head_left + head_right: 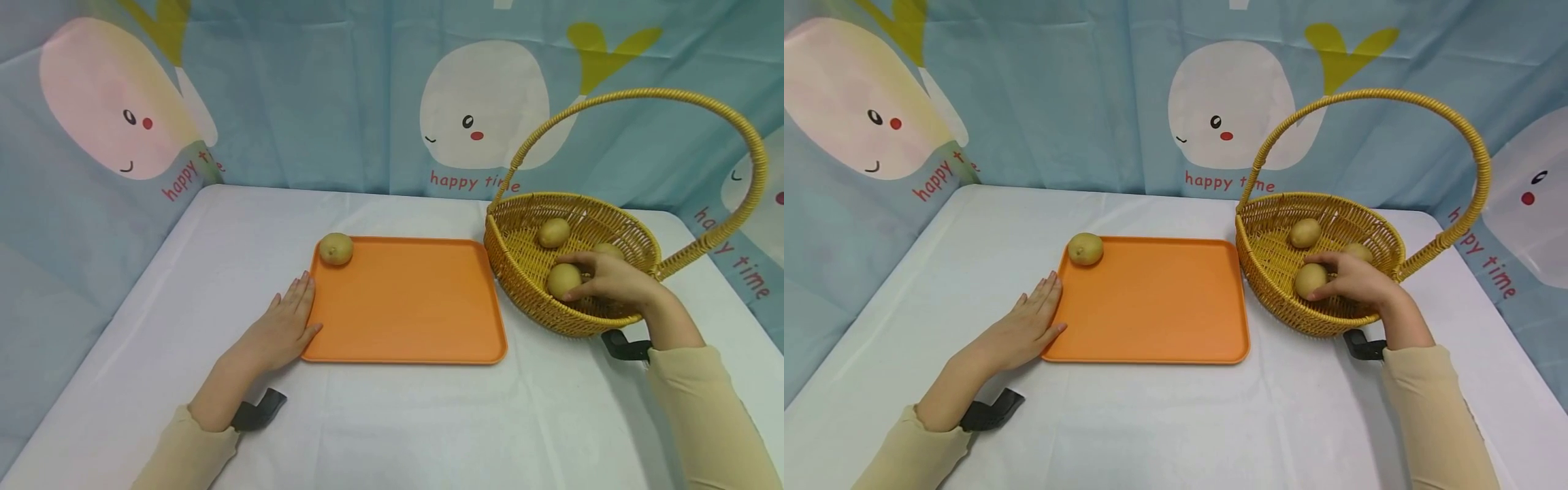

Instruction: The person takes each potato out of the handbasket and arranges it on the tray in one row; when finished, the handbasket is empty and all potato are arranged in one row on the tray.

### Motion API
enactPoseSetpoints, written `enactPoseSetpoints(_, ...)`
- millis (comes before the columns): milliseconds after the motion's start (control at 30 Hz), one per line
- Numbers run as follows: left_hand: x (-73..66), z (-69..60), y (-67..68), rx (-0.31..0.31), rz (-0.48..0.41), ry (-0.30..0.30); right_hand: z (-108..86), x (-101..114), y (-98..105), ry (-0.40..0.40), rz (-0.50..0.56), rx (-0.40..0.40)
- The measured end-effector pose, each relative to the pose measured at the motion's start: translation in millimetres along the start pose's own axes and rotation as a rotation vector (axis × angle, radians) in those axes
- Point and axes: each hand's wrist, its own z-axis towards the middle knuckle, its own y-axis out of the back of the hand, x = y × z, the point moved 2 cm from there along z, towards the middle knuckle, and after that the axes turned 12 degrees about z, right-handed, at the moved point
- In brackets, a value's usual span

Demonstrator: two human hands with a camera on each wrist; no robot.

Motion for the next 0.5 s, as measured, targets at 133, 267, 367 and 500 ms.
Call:
enactPoseSetpoints(133, 0.7, -0.4, -0.4, 0.000, -0.004, 0.001, 0.8, 0.2, -0.4, -0.001, -0.008, -0.015)
enactPoseSetpoints(267, 0.7, -0.7, -0.3, -0.002, -0.010, -0.001, 1.4, 0.9, -0.8, 0.004, -0.010, -0.026)
enactPoseSetpoints(367, 0.5, -1.0, 0.4, -0.002, -0.013, 0.000, 1.4, 1.4, -0.6, 0.030, -0.019, -0.044)
enactPoseSetpoints(500, 0.0, -0.8, 1.3, 0.000, -0.016, -0.003, 0.2, 2.3, -0.2, 0.083, -0.026, -0.078)
